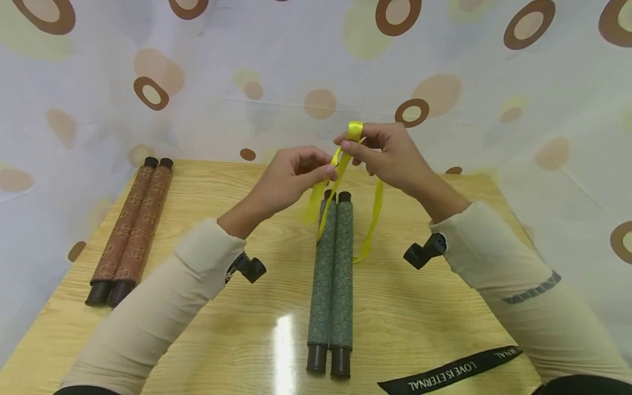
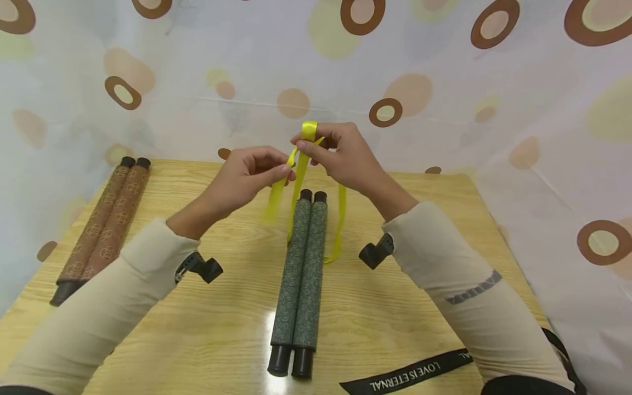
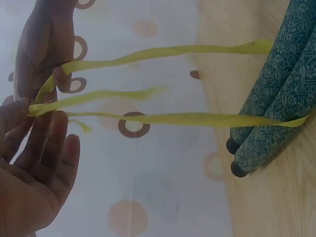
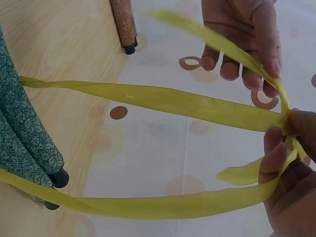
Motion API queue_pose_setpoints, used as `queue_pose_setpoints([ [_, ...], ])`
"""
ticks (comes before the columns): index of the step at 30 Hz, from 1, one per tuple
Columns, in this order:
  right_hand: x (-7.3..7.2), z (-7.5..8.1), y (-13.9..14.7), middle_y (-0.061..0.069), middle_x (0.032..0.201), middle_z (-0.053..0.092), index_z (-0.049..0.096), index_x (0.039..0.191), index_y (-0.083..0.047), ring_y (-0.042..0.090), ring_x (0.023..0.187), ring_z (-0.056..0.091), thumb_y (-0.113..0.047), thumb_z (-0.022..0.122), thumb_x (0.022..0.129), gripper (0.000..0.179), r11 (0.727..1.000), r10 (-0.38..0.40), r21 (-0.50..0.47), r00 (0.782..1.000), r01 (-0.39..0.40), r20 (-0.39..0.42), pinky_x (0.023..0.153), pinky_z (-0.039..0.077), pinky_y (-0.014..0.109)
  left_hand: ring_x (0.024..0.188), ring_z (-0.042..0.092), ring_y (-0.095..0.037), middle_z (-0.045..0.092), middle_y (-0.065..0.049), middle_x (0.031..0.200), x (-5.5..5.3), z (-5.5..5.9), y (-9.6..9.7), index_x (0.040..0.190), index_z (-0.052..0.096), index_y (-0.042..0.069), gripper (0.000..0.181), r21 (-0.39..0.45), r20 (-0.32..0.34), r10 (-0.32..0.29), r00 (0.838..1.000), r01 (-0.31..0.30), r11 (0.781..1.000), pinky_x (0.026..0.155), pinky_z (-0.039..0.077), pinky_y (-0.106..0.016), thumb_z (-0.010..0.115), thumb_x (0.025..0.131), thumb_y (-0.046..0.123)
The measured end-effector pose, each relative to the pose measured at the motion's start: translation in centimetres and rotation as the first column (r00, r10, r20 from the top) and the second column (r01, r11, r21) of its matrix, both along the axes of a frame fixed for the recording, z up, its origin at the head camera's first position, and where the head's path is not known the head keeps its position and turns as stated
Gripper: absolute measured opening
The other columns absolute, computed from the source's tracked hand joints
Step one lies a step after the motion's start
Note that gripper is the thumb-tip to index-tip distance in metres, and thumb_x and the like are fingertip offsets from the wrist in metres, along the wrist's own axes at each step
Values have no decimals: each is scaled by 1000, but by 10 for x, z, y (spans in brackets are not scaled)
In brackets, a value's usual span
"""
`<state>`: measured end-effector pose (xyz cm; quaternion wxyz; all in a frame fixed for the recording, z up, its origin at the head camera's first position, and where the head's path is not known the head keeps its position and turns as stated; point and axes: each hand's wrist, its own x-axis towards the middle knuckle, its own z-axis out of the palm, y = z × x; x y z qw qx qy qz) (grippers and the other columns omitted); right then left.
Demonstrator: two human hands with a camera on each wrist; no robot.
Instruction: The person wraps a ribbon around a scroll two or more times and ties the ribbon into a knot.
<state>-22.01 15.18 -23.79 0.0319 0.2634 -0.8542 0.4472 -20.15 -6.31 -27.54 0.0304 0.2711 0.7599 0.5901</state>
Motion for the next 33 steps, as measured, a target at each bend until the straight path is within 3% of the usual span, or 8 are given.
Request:
queue_pose_setpoints([
  [7,0,1,-8,-5,83,69,74,114,-7,16,76,60,-19,62,100,22,999,31,-32,1000,-31,-3,54,44,23,84,72,-28,75,-11,98,2,-3,12,97,77,6,13,-23,-109,109,988,-112,993,75,58,-32,75,90,18],
  [11,2,1,-17,-3,86,70,73,114,-7,16,75,59,-19,63,99,22,996,72,-46,997,-71,18,54,43,23,74,68,-22,73,-10,87,0,-6,11,87,72,5,15,-19,-188,208,960,-215,976,71,55,-30,81,85,17],
  [14,3,1,-19,-1,89,71,74,113,-7,16,73,58,-19,63,99,21,996,72,-47,997,-71,21,53,42,24,78,61,-19,66,-11,92,-3,-9,13,92,62,3,24,-15,-211,262,942,-271,962,75,51,-28,80,86,18],
  [20,6,0,-12,-5,85,67,73,108,-2,13,70,57,-15,62,99,19,997,66,-33,998,-66,-2,54,43,23,114,55,-20,60,-9,128,-7,-13,19,122,57,7,23,-65,-116,204,972,-212,975,94,46,-37,56,103,20],
  [22,6,-1,-11,-5,83,64,72,107,-1,13,67,55,-15,61,100,19,996,82,-22,997,-83,-9,54,43,23,120,57,-18,61,-5,135,-7,-14,19,125,59,9,25,-81,-68,178,982,-184,980,91,46,-38,48,106,19],
  [26,6,-3,-10,-8,82,66,73,108,-5,13,69,56,-17,62,100,19,998,61,-10,998,-61,-14,53,43,23,107,64,-21,69,-10,117,-7,-15,15,114,64,6,24,-76,-36,126,991,-128,989,83,45,-33,45,106,18],
  [30,5,-5,-6,-10,85,66,73,110,-6,13,72,59,-18,63,99,19,999,43,-3,999,-43,-29,54,44,23,87,62,-21,68,-11,95,-11,-18,6,105,67,5,16,-71,-56,84,995,-88,994,77,46,-29,57,102,17],
  [33,4,-8,-1,-11,90,66,72,112,-4,12,73,60,-15,62,99,19,999,43,-3,999,-43,-25,56,47,23,83,61,-20,66,-6,91,-13,-19,-2,106,68,4,14,-57,-7,36,999,-37,998,79,49,-29,64,97,15],
])
